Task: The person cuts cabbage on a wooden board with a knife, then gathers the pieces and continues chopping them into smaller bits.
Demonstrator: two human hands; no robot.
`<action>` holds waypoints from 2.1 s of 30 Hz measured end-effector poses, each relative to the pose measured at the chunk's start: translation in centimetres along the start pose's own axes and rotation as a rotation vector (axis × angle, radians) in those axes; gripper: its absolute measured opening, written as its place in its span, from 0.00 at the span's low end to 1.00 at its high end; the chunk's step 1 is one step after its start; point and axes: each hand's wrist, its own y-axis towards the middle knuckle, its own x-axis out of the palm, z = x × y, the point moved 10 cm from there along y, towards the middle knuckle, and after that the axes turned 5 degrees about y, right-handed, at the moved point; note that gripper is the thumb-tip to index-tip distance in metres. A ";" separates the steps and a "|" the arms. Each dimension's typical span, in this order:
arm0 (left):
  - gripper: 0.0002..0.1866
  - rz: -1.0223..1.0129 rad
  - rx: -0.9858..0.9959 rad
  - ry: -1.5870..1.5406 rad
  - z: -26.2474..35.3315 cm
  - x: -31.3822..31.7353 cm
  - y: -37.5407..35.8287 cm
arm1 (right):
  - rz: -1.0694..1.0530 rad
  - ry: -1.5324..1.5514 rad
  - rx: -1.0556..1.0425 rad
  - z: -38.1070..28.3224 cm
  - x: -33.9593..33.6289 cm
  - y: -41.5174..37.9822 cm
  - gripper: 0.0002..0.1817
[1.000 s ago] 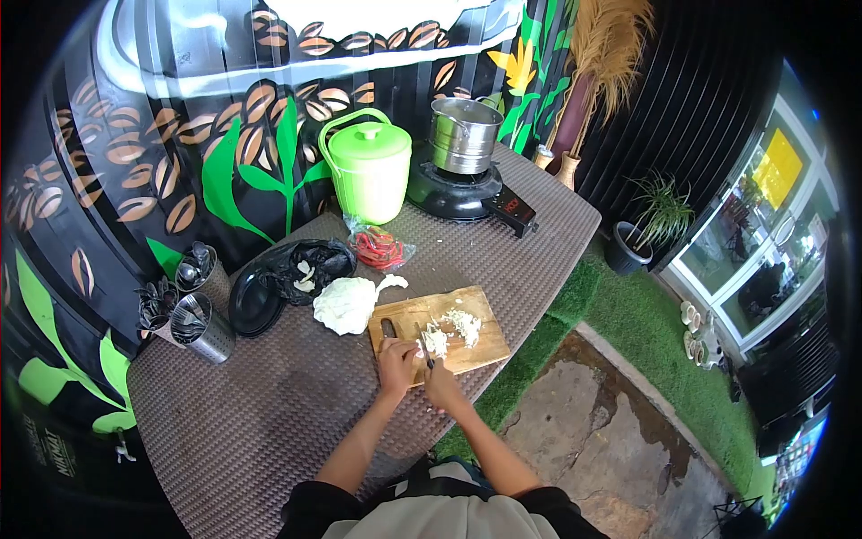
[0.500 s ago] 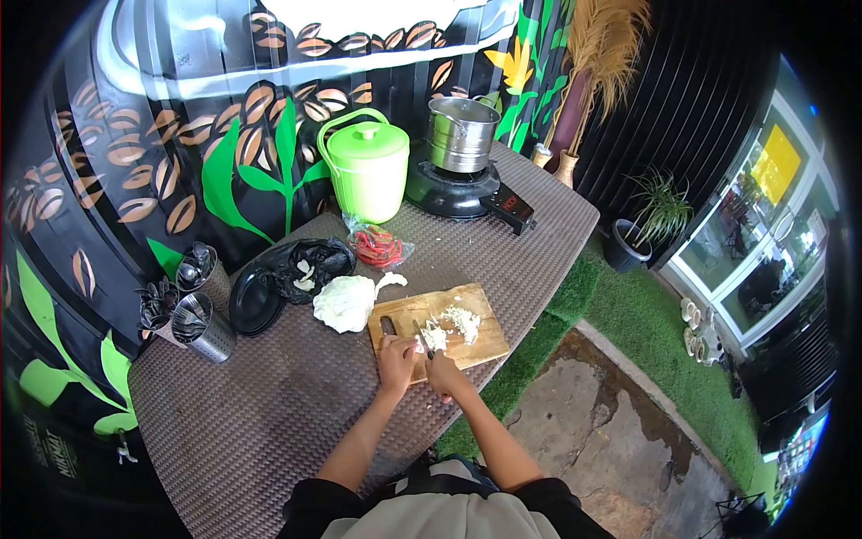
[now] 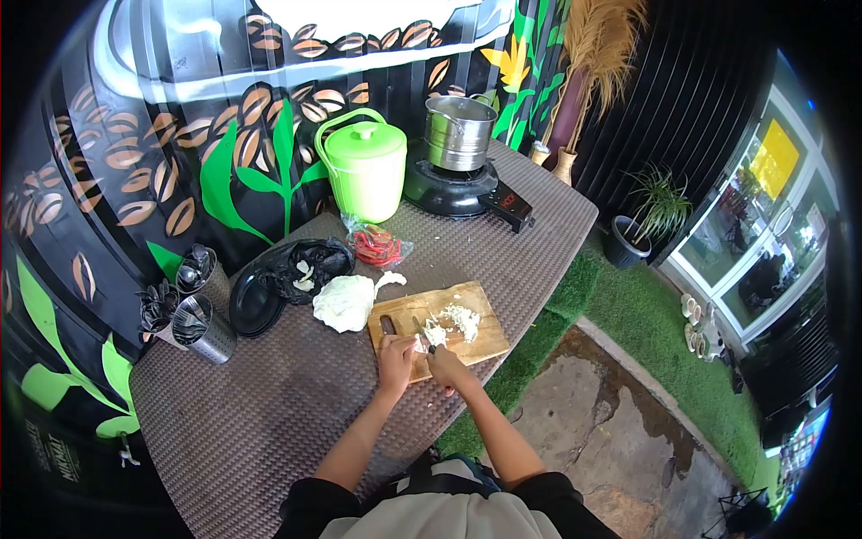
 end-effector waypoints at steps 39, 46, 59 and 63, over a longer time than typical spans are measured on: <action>0.06 0.016 -0.053 -0.035 0.1 -0.3 0.1 | 0.395 -0.153 -0.206 2.7 2.5 -0.9 0.20; 0.07 0.019 -0.021 -0.023 0.3 -0.3 0.1 | 0.377 -0.149 -0.290 0.6 0.7 1.0 0.18; 0.06 0.017 -0.051 -0.038 0.5 -0.6 0.2 | 0.386 -0.020 -0.380 1.2 2.0 -1.4 0.16; 0.06 0.023 -0.054 -0.041 0.2 -0.4 0.3 | 0.350 -0.085 -0.184 2.2 2.6 -2.1 0.16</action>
